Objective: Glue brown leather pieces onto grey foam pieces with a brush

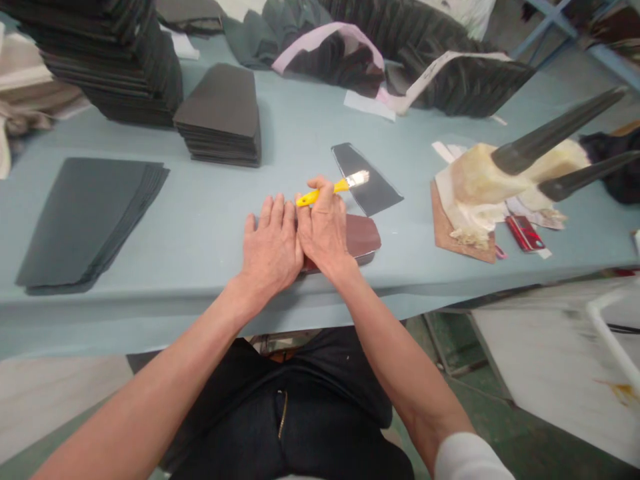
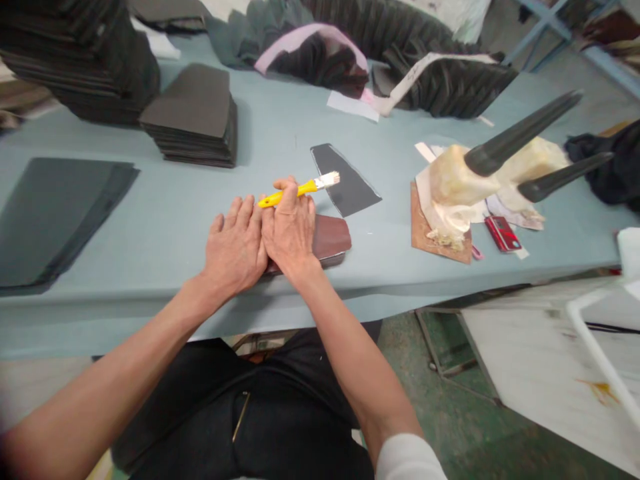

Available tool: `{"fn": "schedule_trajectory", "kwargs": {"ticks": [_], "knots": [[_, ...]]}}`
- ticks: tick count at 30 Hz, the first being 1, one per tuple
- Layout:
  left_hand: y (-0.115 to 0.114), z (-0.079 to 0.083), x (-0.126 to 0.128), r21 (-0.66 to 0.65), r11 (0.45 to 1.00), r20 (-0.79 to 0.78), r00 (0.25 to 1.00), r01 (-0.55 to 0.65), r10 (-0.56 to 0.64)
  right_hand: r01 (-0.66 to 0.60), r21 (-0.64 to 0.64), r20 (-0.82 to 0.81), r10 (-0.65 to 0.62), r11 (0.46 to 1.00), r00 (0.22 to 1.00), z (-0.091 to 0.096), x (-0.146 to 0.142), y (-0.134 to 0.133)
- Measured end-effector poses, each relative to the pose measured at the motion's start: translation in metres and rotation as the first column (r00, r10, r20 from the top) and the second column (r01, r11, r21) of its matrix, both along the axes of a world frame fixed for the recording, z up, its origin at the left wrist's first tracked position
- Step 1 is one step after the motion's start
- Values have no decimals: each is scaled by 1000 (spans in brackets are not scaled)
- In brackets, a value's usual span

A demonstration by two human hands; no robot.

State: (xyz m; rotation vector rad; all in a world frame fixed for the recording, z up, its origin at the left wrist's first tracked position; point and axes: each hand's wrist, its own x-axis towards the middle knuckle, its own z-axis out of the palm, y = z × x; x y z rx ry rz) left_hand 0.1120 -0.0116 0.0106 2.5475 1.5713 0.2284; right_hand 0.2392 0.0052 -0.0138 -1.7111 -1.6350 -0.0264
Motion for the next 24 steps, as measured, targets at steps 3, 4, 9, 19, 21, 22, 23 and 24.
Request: {"fn": "schedule_trajectory", "kwargs": {"ticks": [3, 4, 9, 19, 21, 22, 23, 24], "knots": [[0, 0, 0, 12, 1000, 9, 1000, -3, 3, 45, -9, 49, -45, 999, 998, -8, 1, -14], [0, 1, 0, 11, 1000, 11, 1000, -3, 3, 61, -8, 62, -61, 998, 996, -9, 2, -22], [1, 6, 2, -12, 1000, -1, 1000, -15, 15, 42, -26, 97, -40, 999, 995, -15, -2, -57], [1, 3, 1, 27, 1000, -6, 1000, -14, 14, -27, 0, 98, 27, 1000, 995, 12, 55, -50], [1, 2, 1, 33, 999, -12, 1000, -18, 18, -57, 4, 88, 56, 998, 995, 18, 76, -27], [1, 2, 1, 36, 999, -16, 1000, -19, 19, -78, -4, 76, 78, 997, 994, 19, 84, -16], [2, 2, 0, 38, 999, -20, 1000, -19, 20, -115, -19, 66, 116, 993, 991, 19, 89, -5], [2, 2, 0, 39, 999, -23, 1000, -20, 21, -162, -43, 60, 164, 986, 985, 18, 92, 4]]}}
